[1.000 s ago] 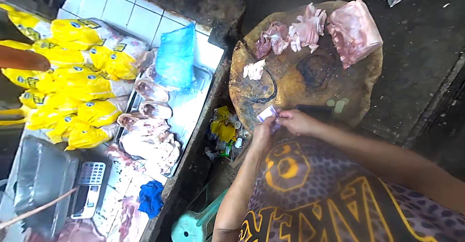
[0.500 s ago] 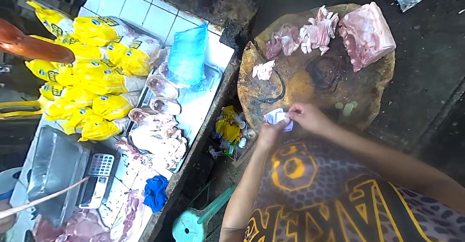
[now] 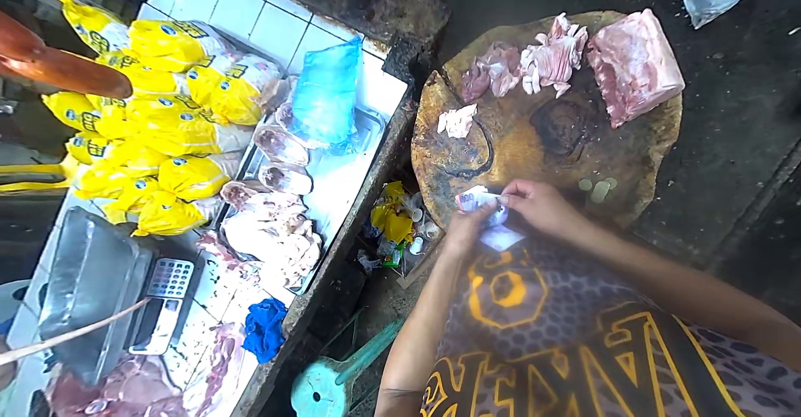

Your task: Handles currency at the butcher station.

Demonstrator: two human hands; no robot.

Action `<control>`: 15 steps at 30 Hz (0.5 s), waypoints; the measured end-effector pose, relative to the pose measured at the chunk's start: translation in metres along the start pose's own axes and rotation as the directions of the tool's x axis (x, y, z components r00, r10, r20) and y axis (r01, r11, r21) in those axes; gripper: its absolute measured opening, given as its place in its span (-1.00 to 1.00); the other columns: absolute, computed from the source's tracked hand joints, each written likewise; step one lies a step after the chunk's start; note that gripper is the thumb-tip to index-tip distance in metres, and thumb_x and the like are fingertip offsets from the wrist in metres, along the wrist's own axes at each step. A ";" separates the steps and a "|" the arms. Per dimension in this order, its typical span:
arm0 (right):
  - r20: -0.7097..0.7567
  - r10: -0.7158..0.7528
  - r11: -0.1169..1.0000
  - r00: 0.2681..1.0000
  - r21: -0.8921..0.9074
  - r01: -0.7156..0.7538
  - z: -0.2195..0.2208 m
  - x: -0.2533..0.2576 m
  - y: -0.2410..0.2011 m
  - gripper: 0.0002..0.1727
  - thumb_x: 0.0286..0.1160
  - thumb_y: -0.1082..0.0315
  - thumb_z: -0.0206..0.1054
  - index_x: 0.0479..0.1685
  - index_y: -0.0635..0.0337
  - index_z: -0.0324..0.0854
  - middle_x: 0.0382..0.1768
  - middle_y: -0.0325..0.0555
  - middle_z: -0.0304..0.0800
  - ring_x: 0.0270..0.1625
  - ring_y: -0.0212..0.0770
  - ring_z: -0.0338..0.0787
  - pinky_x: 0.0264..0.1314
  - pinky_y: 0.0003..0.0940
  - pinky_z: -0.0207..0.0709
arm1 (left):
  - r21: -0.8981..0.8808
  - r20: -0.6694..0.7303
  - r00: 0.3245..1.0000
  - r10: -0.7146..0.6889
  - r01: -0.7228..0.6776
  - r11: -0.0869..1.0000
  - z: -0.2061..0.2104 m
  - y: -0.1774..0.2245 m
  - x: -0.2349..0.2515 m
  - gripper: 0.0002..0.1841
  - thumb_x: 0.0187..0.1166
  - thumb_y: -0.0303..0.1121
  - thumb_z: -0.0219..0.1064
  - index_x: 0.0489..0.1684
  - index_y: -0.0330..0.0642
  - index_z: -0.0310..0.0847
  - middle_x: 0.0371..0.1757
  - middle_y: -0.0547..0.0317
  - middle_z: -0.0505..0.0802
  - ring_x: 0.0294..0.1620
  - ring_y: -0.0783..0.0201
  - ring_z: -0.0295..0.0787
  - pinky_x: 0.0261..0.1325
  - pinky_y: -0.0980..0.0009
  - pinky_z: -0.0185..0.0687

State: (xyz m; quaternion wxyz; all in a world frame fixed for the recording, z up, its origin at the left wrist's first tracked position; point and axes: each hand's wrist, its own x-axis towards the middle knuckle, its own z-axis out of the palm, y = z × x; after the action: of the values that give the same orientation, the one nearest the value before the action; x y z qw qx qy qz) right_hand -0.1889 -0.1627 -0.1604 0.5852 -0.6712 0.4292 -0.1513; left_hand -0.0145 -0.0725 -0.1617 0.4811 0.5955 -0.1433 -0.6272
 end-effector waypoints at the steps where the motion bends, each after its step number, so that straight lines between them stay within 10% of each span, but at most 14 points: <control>1: 0.031 -0.022 1.000 0.999 -0.006 0.022 -0.003 -0.001 0.001 -0.81 0.69 0.15 0.36 -0.05 0.02 0.79 -0.22 -0.24 0.86 -0.16 -0.35 0.80 0.02 -0.19 0.71 | -0.056 -0.017 1.000 -0.014 0.013 0.998 -0.003 0.001 0.002 -0.59 0.70 -0.03 0.30 0.26 -0.16 0.64 -0.07 0.02 0.88 -0.13 0.16 0.87 -0.02 0.12 0.83; 3: 0.147 -0.099 0.995 0.984 0.031 0.096 -0.009 -0.005 0.004 -0.81 0.65 0.14 0.39 -0.15 0.03 0.81 -0.23 -0.28 0.86 -0.21 -0.39 0.79 -0.07 -0.27 0.72 | -0.144 -0.051 0.998 -0.025 0.017 0.989 -0.007 0.004 0.005 -0.53 0.80 0.07 0.04 0.26 -0.10 0.62 -0.09 0.06 0.87 -0.15 0.19 0.84 -0.06 0.17 0.81; 6: 0.171 -0.098 0.994 0.980 0.068 0.088 -0.008 -0.009 0.003 -0.61 0.74 0.01 0.26 -0.31 0.06 0.82 -0.38 -0.33 0.76 -0.46 -0.44 0.59 -0.37 -0.39 0.52 | -0.065 -0.096 0.995 -0.012 0.005 0.998 -0.008 0.007 0.003 -0.70 0.79 -0.22 0.20 0.24 -0.25 0.57 -0.13 -0.06 0.90 -0.21 0.14 0.90 -0.09 0.18 0.85; 11: 0.047 -0.028 0.999 0.999 0.035 0.026 -0.003 0.004 0.001 -0.76 0.67 0.13 0.38 0.05 0.06 0.77 -0.22 -0.22 0.88 -0.19 -0.33 0.83 0.00 -0.21 0.75 | 0.108 -0.018 1.000 0.017 -0.015 0.994 0.002 0.003 0.000 -0.64 0.47 -0.34 0.57 0.17 -0.25 0.68 -0.15 -0.04 0.91 -0.23 0.15 0.88 -0.09 0.14 0.85; 15: 0.135 -0.073 0.997 0.988 -0.011 0.076 -0.012 0.005 0.000 -0.82 0.70 0.19 0.35 -0.05 0.04 0.80 -0.19 -0.23 0.87 -0.15 -0.33 0.81 0.02 -0.17 0.72 | -0.120 -0.049 0.998 -0.032 0.026 0.992 -0.003 0.002 0.005 -0.54 0.75 0.08 0.13 0.28 -0.08 0.61 -0.08 0.09 0.86 -0.12 0.21 0.83 -0.03 0.14 0.80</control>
State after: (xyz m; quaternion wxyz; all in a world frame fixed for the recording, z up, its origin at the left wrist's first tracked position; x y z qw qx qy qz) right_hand -0.1937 -0.1744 -0.1586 0.6015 -0.7000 0.3644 -0.1240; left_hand -0.0095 -0.0766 -0.1639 0.5100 0.5836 -0.0846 -0.6262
